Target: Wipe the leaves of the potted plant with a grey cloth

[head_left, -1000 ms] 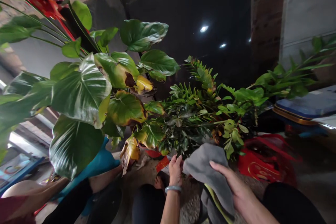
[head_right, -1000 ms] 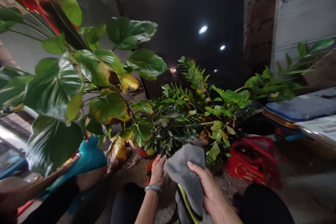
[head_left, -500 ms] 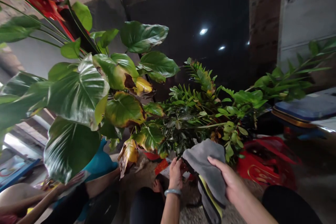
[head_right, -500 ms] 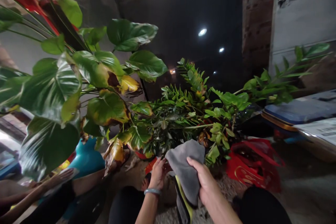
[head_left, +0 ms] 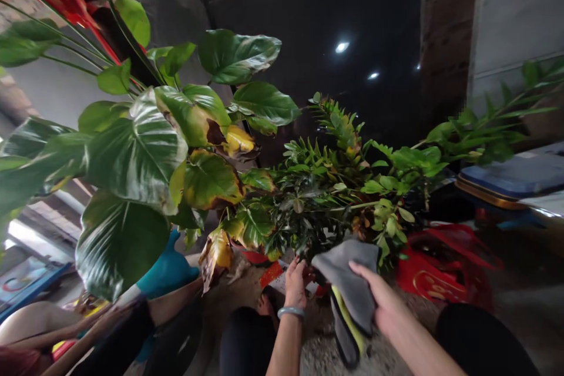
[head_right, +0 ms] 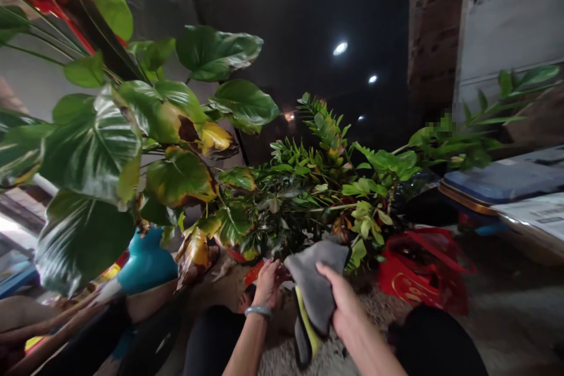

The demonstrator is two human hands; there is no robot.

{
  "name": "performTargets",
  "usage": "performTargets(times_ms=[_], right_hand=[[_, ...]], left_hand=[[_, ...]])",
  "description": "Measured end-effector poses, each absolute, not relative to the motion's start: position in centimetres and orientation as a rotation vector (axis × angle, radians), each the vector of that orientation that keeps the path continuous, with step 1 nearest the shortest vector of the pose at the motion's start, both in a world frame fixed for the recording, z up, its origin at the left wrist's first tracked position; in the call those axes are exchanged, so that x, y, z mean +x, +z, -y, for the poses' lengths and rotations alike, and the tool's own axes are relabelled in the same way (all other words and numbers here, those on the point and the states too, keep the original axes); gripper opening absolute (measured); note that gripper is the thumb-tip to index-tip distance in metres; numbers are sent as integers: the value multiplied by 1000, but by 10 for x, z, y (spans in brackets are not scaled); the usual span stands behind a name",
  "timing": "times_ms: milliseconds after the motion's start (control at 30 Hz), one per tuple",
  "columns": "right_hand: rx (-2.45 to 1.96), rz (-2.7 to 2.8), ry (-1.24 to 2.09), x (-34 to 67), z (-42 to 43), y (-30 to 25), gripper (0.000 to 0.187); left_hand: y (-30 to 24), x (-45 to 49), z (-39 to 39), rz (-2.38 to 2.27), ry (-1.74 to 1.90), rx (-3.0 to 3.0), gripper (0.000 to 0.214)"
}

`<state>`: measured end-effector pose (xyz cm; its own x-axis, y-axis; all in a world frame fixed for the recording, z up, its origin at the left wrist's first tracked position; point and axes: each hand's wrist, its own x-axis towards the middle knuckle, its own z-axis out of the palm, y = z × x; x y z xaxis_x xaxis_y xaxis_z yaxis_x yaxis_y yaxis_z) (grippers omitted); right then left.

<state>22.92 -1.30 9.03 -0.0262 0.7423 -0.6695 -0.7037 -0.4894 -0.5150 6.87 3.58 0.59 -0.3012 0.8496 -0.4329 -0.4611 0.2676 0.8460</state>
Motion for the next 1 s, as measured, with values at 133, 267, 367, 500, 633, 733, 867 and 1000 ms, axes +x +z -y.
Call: performTargets(times_ms=[133,267,367,500,633,733,867,1000], right_hand=[[-1102,0,1824,239,30,110,14],[-939,54,1555,250,-12,144,18],[-989,23,1547,244,-25,133,13],[-1153,-58,1760,226,13,91,6],[-1134,2,1878,228,40,93,19],[-1009,139,1709,237,17,124,27],[-974,147,1514,237,-25,134,23],[-1111,142,1683,225,-10,85,12]], left_hand=[[1,69,-39,-1273,1370,431,31],[3,75,-38,-1213,1396,454,37],[5,74,-37,-1208,1386,484,41],[2,67,-36,-1277,1361,531,36],[0,65,-36,-1257,1374,518,32],[2,70,-36,-1233,1380,482,33],[7,74,-37,-1233,1387,469,33],[7,72,-34,-1236,1375,482,30]])
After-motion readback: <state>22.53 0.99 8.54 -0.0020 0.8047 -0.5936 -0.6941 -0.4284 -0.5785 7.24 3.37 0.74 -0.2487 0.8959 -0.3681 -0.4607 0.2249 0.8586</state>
